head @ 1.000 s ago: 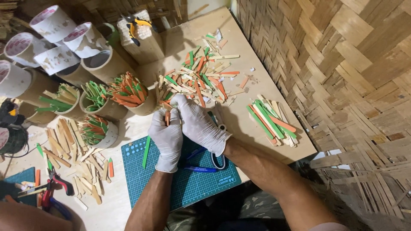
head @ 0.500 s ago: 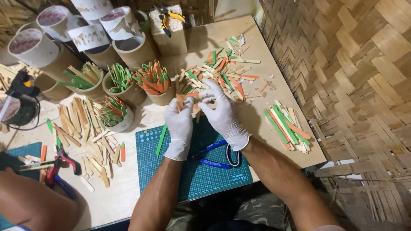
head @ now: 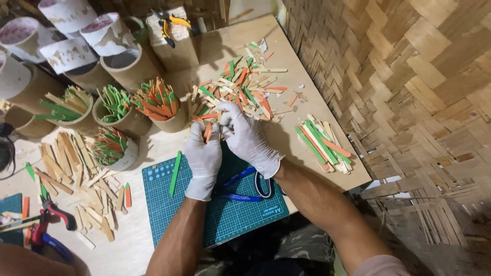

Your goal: Trimming and inspecting small colored wooden sticks using scissors in a workshop setting

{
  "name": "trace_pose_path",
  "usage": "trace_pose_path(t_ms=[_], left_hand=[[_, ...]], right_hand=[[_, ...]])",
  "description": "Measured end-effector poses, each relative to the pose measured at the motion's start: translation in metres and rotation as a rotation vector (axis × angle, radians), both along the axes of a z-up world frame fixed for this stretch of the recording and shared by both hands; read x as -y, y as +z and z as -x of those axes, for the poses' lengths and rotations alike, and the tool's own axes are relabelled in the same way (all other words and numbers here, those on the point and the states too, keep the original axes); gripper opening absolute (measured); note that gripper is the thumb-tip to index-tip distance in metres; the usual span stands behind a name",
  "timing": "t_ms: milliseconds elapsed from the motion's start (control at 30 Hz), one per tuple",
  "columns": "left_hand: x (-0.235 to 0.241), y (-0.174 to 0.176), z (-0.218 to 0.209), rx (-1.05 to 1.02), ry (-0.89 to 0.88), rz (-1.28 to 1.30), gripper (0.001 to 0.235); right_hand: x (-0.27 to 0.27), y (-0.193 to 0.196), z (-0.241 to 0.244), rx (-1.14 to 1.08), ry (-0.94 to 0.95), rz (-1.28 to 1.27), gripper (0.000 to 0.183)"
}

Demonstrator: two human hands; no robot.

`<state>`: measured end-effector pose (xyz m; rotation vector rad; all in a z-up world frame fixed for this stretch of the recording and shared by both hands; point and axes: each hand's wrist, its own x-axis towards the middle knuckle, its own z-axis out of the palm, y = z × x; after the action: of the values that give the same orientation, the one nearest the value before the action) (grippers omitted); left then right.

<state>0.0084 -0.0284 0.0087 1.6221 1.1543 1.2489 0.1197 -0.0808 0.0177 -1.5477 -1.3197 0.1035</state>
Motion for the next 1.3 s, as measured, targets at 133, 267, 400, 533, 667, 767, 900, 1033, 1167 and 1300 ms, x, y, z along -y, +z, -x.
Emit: trace_pose_path(t_ms=[133, 267, 400, 533, 667, 767, 900, 1033, 1167, 1300], left_hand=[[-0.002, -0.003, 0.001, -0.051, 0.01, 0.0, 0.015], [0.002, 0.001, 0.001, -0.063, 0.045, 0.049, 0.016], [0.005, 0.013, -0.002, -0.024, 0.082, 0.05, 0.017], [0.0, -0.003, 0.0, -0.02, 0.119, 0.082, 0.013], [-0.004, -0.009, 0.0, -0.024, 0.149, 0.086, 0.016], [-0.016, -0.029, 0.004, 0.012, 0.14, 0.127, 0.018], [-0.032, -0.019, 0.006, 0.313, 0.046, 0.266, 0.021], [-0.015, 0.021, 0.005, 0.409, 0.035, 0.293, 0.024], [-0.006, 0.033, 0.003, 0.396, -0.025, 0.314, 0.026], [-0.009, 0.022, 0.004, 0.32, -0.049, 0.283, 0.023]], right_hand=[[0.0, 0.001, -0.005, -0.063, 0.067, -0.017, 0.041], [0.006, 0.009, 0.0, -0.104, 0.09, 0.009, 0.039], [0.018, 0.032, 0.009, -0.146, 0.129, 0.013, 0.031], [0.006, 0.018, 0.016, 0.001, 0.137, 0.023, 0.034], [0.002, 0.011, 0.019, 0.058, 0.174, 0.049, 0.035], [-0.002, -0.001, 0.017, 0.042, 0.147, 0.044, 0.039], [-0.005, 0.001, 0.004, -0.082, 0.007, 0.021, 0.04], [-0.008, -0.001, -0.002, -0.131, 0.018, -0.018, 0.029], [-0.009, -0.004, 0.0, -0.101, 0.024, -0.017, 0.025], [-0.01, -0.004, 0.0, -0.092, 0.0, -0.034, 0.023]])
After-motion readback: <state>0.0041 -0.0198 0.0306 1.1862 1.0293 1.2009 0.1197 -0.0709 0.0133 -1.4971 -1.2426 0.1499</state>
